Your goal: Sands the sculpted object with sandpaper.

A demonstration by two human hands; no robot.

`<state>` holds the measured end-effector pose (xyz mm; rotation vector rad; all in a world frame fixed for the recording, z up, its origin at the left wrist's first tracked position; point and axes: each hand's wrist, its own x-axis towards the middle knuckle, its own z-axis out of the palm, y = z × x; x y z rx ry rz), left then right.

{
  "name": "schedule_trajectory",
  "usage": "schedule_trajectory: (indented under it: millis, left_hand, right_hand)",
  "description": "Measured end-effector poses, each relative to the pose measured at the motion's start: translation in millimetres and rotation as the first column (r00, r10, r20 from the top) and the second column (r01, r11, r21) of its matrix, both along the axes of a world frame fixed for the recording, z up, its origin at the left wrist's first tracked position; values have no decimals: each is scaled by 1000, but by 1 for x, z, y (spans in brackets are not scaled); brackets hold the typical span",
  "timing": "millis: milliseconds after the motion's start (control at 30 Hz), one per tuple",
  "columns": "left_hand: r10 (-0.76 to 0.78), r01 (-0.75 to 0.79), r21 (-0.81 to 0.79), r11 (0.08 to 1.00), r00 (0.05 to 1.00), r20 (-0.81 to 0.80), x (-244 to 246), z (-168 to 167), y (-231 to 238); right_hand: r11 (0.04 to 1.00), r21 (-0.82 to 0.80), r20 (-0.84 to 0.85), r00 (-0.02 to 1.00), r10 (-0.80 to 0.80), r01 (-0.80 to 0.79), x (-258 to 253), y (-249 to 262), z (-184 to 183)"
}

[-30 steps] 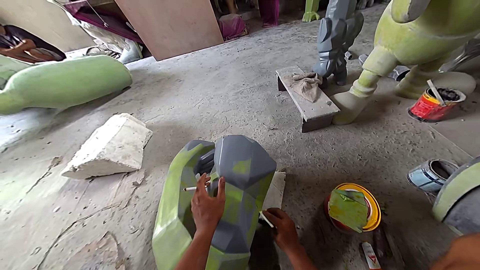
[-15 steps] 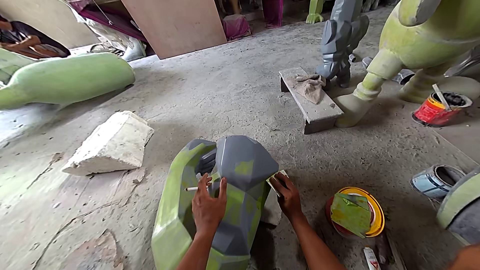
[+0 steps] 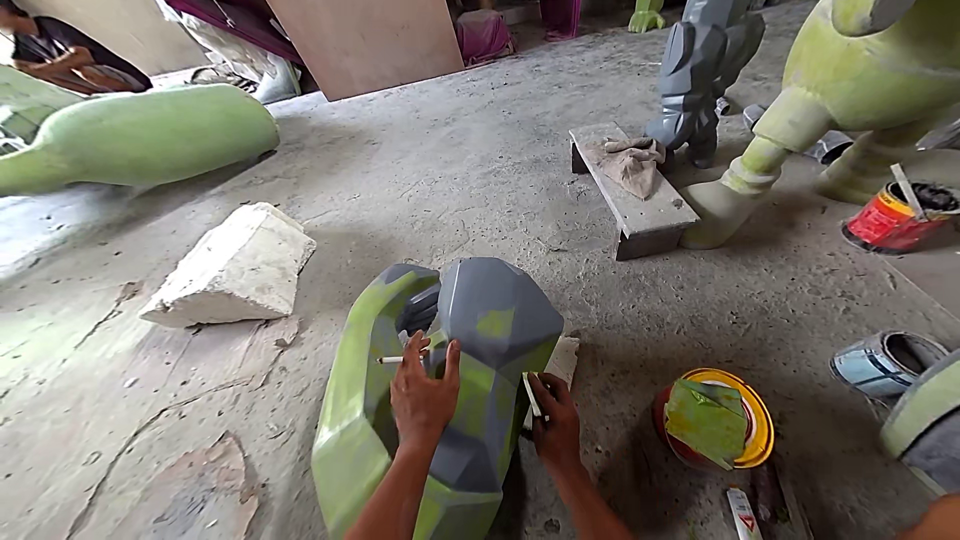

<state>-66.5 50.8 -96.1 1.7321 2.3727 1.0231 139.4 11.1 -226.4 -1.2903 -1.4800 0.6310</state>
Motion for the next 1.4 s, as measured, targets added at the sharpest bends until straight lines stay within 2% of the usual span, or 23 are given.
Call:
schedule_trajectory:
  millis: [200, 667, 733, 833, 900, 1033, 1133, 1333, 1400]
  left_hand:
    - [10, -10, -3, 1000, 1000, 3, 0, -1, 0]
    - [3, -2, -14, 1000, 1000, 14, -1, 1, 0]
    - [0, 0, -13, 1000, 1000, 16, -2, 1, 0]
    - [0, 1, -11, 1000, 1000, 22, -2, 0, 0]
    - [0, 0, -12, 1000, 1000, 22, -2, 0, 0]
    - [-1, 1, -14, 1000, 1000, 20, -1, 1, 0]
    - [-6, 6, -12, 1000, 1000, 15, -2, 0, 0]
    - [9, -8, -25, 1000, 1000, 18, 0, 1, 0]
    - [0, 0, -18, 1000, 1000, 20, 0, 0, 0]
  right_hand:
    - [995, -95, -54, 998, 22, -28, -12, -21, 1]
    - [966, -190, 11, 984, 179, -174, -1, -52, 6]
    - [955, -220, -42, 980, 194, -198, 2, -54, 7]
    - [964, -224, -211, 973, 94, -142, 5, -49, 15]
    - [967, -232, -258, 965, 39, -101, 3, -43, 25]
    - [971, -239, -173, 984, -47, 4, -12, -38, 41]
    - [944, -327, -48, 996, -71, 51, -29, -48, 52]
    - [898, -438, 135, 990, 39, 24, -50, -72, 58]
    - [903, -429, 145, 986, 77, -8, -47, -78, 55]
